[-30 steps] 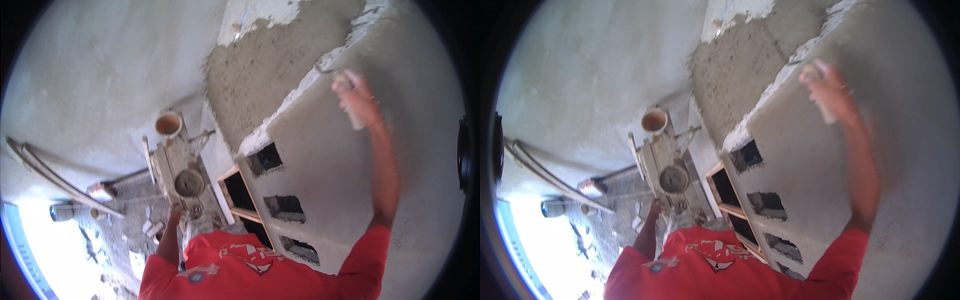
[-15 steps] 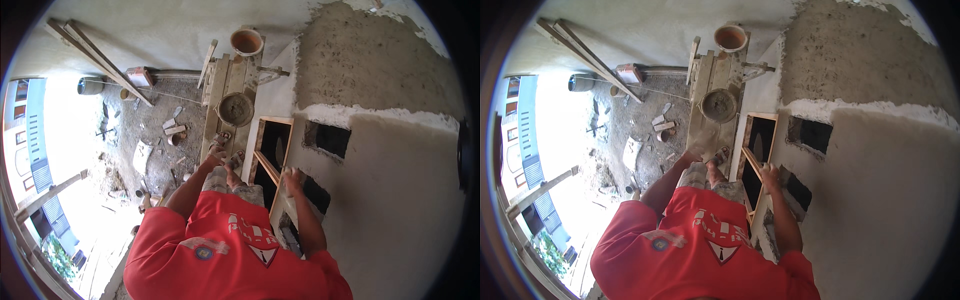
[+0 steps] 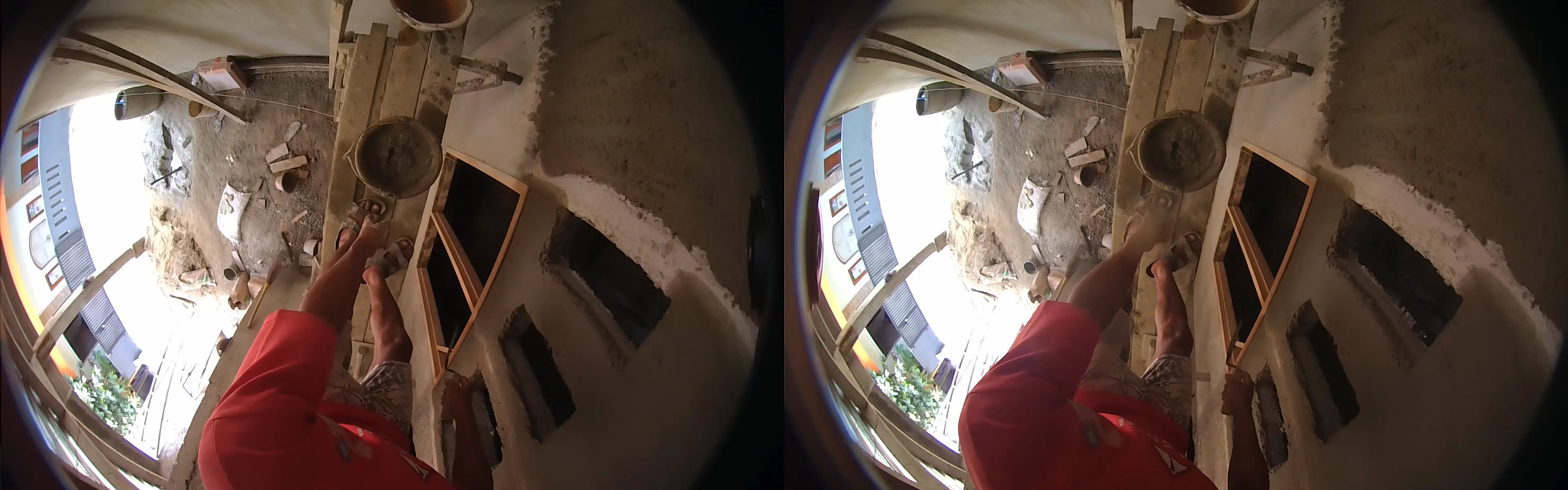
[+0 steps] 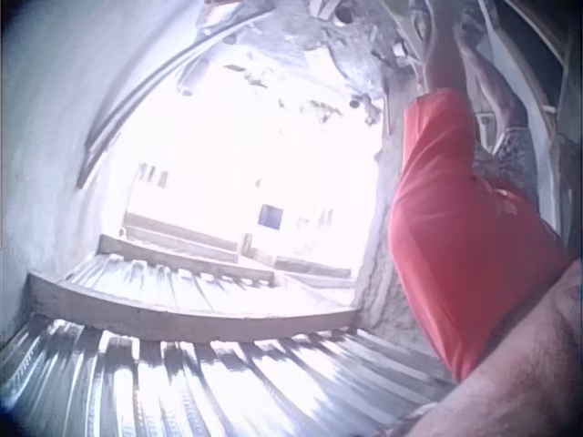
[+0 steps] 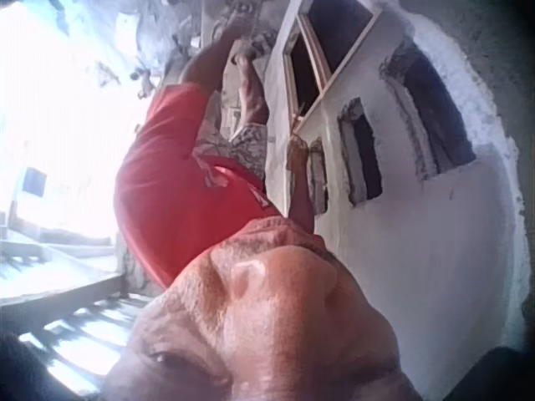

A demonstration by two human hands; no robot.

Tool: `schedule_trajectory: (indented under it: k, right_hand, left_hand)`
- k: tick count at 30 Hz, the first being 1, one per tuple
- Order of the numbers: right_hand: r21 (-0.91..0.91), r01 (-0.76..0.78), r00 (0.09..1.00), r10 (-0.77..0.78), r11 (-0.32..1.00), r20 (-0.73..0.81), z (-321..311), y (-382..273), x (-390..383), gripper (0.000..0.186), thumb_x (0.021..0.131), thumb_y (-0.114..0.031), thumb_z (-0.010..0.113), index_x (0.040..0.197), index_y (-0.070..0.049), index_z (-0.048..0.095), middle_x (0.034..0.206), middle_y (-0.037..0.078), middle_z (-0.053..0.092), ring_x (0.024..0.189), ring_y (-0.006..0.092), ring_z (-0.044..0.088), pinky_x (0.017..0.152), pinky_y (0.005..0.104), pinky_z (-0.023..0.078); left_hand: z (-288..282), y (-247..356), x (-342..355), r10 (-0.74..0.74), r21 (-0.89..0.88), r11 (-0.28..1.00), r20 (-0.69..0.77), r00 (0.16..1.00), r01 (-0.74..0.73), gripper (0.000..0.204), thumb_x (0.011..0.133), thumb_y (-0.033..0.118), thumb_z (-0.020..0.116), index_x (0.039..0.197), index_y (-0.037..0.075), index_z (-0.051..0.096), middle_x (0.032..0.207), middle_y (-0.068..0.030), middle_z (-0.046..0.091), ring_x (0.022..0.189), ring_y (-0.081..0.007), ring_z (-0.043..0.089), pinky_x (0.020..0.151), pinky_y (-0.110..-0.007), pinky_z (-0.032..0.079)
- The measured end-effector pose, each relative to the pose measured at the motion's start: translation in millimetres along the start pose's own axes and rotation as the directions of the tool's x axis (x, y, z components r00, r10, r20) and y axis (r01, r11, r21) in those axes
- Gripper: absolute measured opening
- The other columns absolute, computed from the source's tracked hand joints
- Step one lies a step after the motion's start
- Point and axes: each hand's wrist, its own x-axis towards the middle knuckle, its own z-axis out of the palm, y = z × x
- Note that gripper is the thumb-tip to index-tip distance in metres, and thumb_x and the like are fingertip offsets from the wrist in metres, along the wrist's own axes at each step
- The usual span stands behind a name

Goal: The person applies plaster to a wall using a trowel, repeatedly taking plaster from a bucket held in one hand and spreading it onto the wall surface.

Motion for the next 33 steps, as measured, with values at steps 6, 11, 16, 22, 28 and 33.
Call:
schedule_trajectory:
  k: [6, 11, 16, 22, 28, 33]
  right_hand:
    - [-0.003, -0.089, 0.996, 0.089, 0.996, 0.002, 22, 66, 32, 0.038, 0.09, -0.02, 0.06, 0.122, 0.001, 0.053, 0.069, 0.006, 0.057, 0.053, 0.0162, 0.054, 0.051, 0.0329, 0.047]
    - [-0.001, -0.038, 0.999, 0.038, 0.999, -0.038, 30, 59, 46, 0.028, 0.087, -0.019, 0.062, 0.105, 0.001, 0.054, 0.06, 0.009, 0.057, 0.047, 0.0169, 0.055, 0.046, 0.0348, 0.048]
    - [0.026, 0.054, 0.999, -0.054, 0.998, 0.007, 30, 35, 42, 0.032, 0.088, -0.021, 0.062, 0.109, 0.002, 0.056, 0.061, 0.008, 0.056, 0.046, 0.0162, 0.054, 0.045, 0.0349, 0.047]
    - [-0.125, 0.252, 0.96, -0.265, 0.96, -0.096, 40, -31, 32, 0.04, 0.088, -0.031, 0.061, 0.114, 0.0, 0.057, 0.071, 0.007, 0.057, 0.053, 0.0131, 0.052, 0.05, 0.0321, 0.045]
    - [-0.601, 0.506, 0.731, -0.677, 0.619, -0.082, 43, -114, 16, 0.047, 0.084, -0.03, 0.062, 0.12, 0.0, 0.059, 0.091, 0.019, 0.067, 0.077, 0.0313, 0.068, 0.072, 0.0414, 0.052]
    - [-0.871, 0.424, 0.625, -0.776, 0.249, 0.083, 46, -211, -31, 0.048, 0.087, -0.018, 0.064, 0.132, -0.007, 0.055, 0.102, 0.02, 0.067, 0.094, 0.0343, 0.066, 0.083, 0.0439, 0.053]
  left_hand:
    - [-7, -3, 103, -0.635, -0.853, -0.494, 0.22, 0.741, -0.17, 0.059, 0.081, 0.005, 0.065, 0.136, 0.01, 0.044, 0.128, -0.014, 0.056, 0.119, -0.026, 0.055, 0.099, -0.046, 0.044]
    - [-3, -56, 104, -0.421, -0.852, -0.494, 0.063, 0.905, -0.171, 0.049, 0.079, 0.003, 0.069, 0.125, 0.006, 0.053, 0.117, -0.0131, 0.06, 0.106, -0.0274, 0.06, 0.088, -0.038, 0.052]
    - [-15, -57, 109, -0.52, -0.99, -0.137, 0.039, 0.853, -0.039, 0.043, 0.077, 0.006, 0.067, 0.119, 0.005, 0.056, 0.11, -0.0142, 0.06, 0.097, -0.0306, 0.061, 0.079, -0.044, 0.053]
    - [-47, -88, 104, -0.542, -0.991, 0.131, -0.05, 0.839, 0.026, 0.041, 0.075, 0.008, 0.063, 0.115, 0.005, 0.057, 0.102, -0.0152, 0.06, 0.088, -0.0331, 0.062, 0.069, -0.048, 0.056]
    - [-70, -67, 45, -0.545, -0.991, -0.084, 0.131, 0.828, 0.101, 0.048, 0.074, 0.006, 0.061, 0.121, 0.007, 0.052, 0.1, -0.0164, 0.06, 0.083, -0.0324, 0.064, 0.063, -0.044, 0.06]
    - [-51, -81, -61, -0.357, -0.995, 0.074, -0.094, 0.93, -0.072, 0.046, 0.074, 0.006, 0.061, 0.12, 0.005, 0.052, 0.097, -0.0158, 0.061, 0.079, -0.0309, 0.066, 0.062, -0.041, 0.06]
